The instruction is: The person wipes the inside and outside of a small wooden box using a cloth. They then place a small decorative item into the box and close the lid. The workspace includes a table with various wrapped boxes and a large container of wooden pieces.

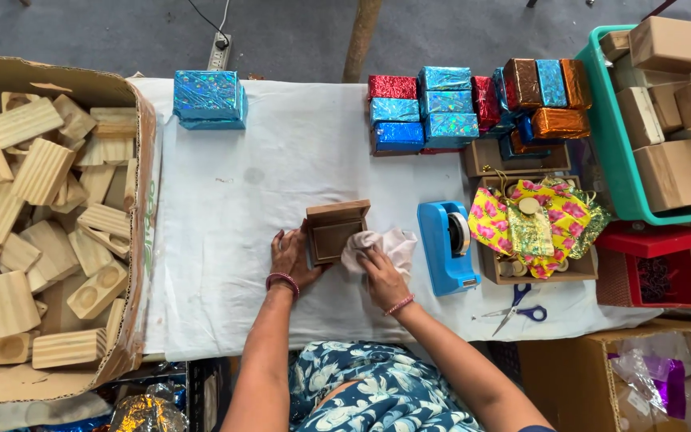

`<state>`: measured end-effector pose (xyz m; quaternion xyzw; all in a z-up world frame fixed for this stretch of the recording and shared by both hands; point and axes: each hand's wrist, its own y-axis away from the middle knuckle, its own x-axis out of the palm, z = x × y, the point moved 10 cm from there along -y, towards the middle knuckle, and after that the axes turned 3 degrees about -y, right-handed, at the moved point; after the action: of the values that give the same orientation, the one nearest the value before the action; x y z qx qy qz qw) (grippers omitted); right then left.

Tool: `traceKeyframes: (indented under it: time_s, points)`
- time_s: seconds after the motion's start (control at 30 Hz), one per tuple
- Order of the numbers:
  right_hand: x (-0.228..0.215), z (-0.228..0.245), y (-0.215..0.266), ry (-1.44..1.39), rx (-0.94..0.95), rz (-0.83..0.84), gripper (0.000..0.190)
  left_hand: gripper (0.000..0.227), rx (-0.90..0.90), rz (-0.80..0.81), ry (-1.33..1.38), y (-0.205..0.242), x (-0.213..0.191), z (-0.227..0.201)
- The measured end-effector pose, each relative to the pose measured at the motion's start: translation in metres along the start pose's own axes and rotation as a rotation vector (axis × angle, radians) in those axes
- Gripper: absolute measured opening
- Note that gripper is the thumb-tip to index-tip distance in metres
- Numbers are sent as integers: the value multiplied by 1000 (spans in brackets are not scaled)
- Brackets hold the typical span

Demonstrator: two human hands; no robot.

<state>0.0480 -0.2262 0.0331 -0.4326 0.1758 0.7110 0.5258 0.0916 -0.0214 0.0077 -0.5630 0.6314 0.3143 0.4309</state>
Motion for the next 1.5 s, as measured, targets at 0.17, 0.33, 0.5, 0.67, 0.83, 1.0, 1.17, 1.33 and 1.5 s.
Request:
traceKeyframes:
  time_s: [0.17,0.33,0.5,0.67,0.83,1.0,1.17,1.33,1.5]
  points:
    - [20,4,-3,-217,68,60,40,128,18,18,-4,-2,2,1]
    - [5,77,-39,-3,-292,21,47,130,47,-25,-5,-2,4,0]
    - [14,25,-16,273,-392,25,37,125,39,-38,0,0,6,6]
    - [-28,-5,-9,76,-138,-40,42,127,26,-75,34,3,-5,1]
    - [-20,8,-18,46,-14,-137,40,129,-8,-40,83,1,-5,5]
    - [-10,101,-57,106,-194,-77,35,123,46,-55,34,5,3,5]
    - [16,28,-50,218,-8,13,24,111,42,-12,-26,-1,-2,0]
    - [-5,15,-37,271,-42,-105,18,102,45,-48,10,0,-14,-5]
    - [72,28,-42,362,-3,229,14,102,32,18,-62,0,0,1]
